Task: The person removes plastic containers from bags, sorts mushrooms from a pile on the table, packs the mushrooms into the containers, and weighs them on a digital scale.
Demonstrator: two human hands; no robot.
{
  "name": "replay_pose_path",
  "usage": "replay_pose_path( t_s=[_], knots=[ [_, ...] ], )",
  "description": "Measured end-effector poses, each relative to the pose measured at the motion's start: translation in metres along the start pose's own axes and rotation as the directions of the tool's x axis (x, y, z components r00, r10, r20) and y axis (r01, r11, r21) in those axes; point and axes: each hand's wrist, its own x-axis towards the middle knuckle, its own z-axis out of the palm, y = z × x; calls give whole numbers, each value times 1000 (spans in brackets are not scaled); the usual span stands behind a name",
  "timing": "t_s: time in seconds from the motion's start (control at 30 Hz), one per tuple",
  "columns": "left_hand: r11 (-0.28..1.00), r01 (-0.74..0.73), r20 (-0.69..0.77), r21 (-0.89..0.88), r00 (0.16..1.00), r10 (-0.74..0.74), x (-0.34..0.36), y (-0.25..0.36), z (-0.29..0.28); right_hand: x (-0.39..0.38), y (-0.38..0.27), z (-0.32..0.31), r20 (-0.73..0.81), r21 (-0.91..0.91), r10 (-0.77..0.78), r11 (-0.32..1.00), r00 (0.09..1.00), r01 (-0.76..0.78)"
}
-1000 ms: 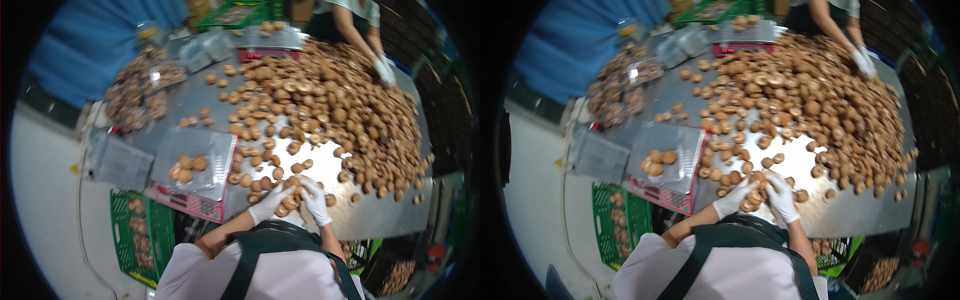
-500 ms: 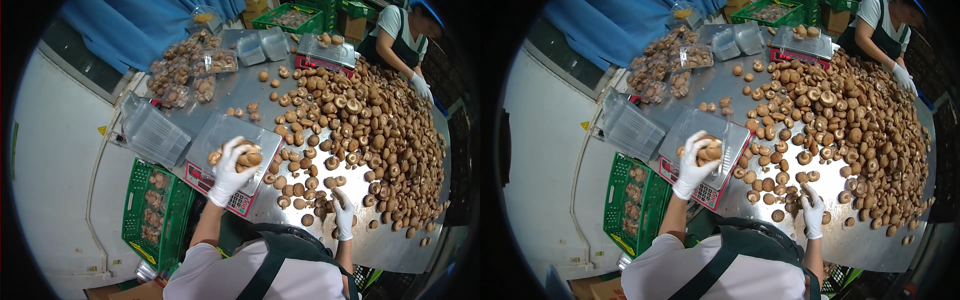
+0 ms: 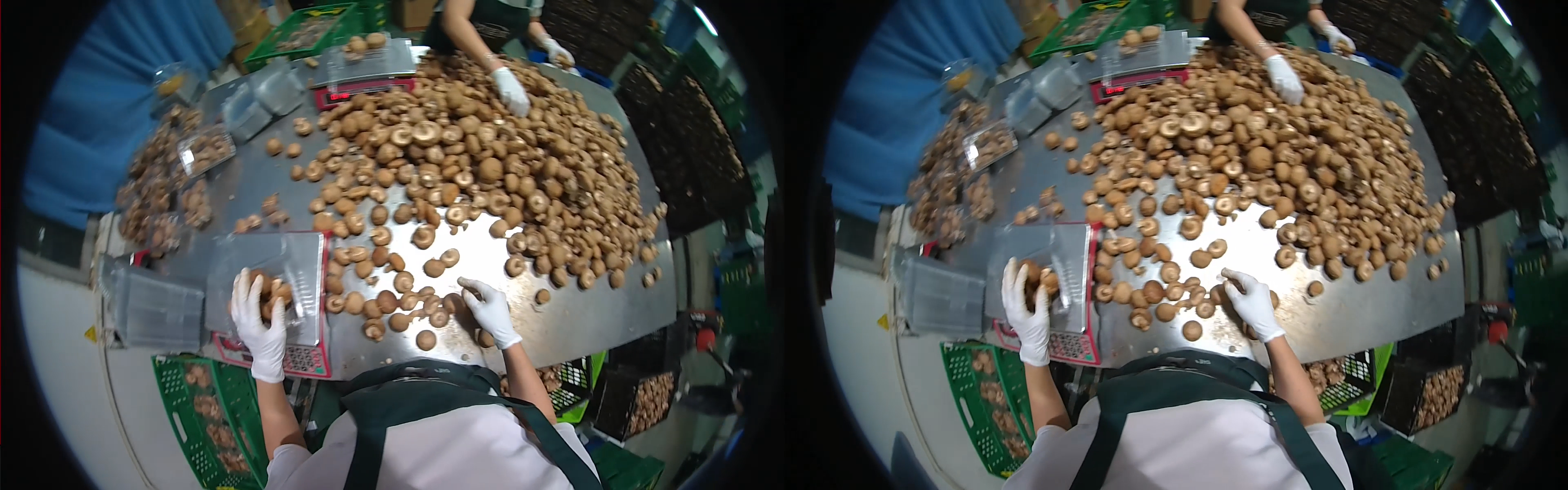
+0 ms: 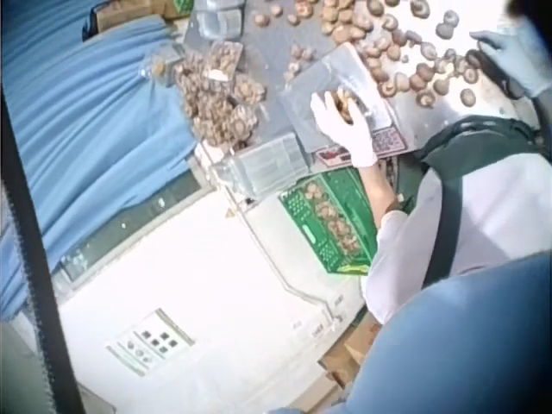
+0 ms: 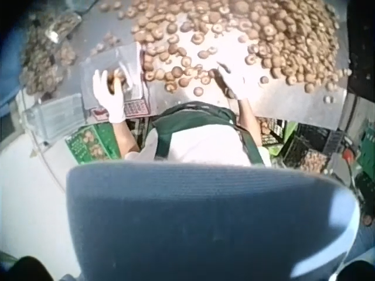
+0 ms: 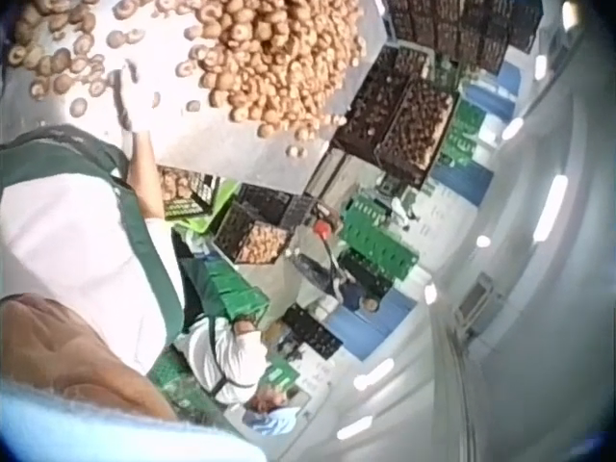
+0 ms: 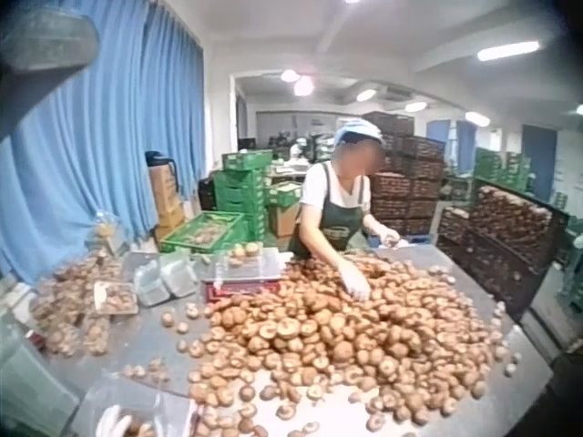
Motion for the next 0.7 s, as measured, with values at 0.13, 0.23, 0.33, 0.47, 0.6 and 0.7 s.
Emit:
replay_pose_path(
  t_s=[0.13, 0.23, 0.33, 0.47, 0.6, 0.7],
  knots=[
    [967, 2, 45, -256, 999, 9, -1, 54, 25, 21, 16, -33, -186, -227, 108, 962, 977, -149],
    [907, -41, 242, -419, 958, 155, -4, 95, 54, 46, 34, -64, -359, -574, -151, 814, 921, -90],
    [852, -62, 373, -520, 881, 292, -10, 122, 86, 68, 26, -84, -428, -693, -165, 691, 888, -205],
    [826, -78, 488, -558, 775, 402, -29, 138, 122, 83, 42, -78, -488, -824, -294, 465, 821, -323],
    [825, -77, 538, -561, 724, 433, -40, 144, 134, 79, 51, -63, -479, -759, -255, 601, 840, -251],
    [818, -66, 559, -572, 698, 447, -39, 145, 132, 66, 40, -41, -392, -603, -108, 780, 913, -166]
  ],
)
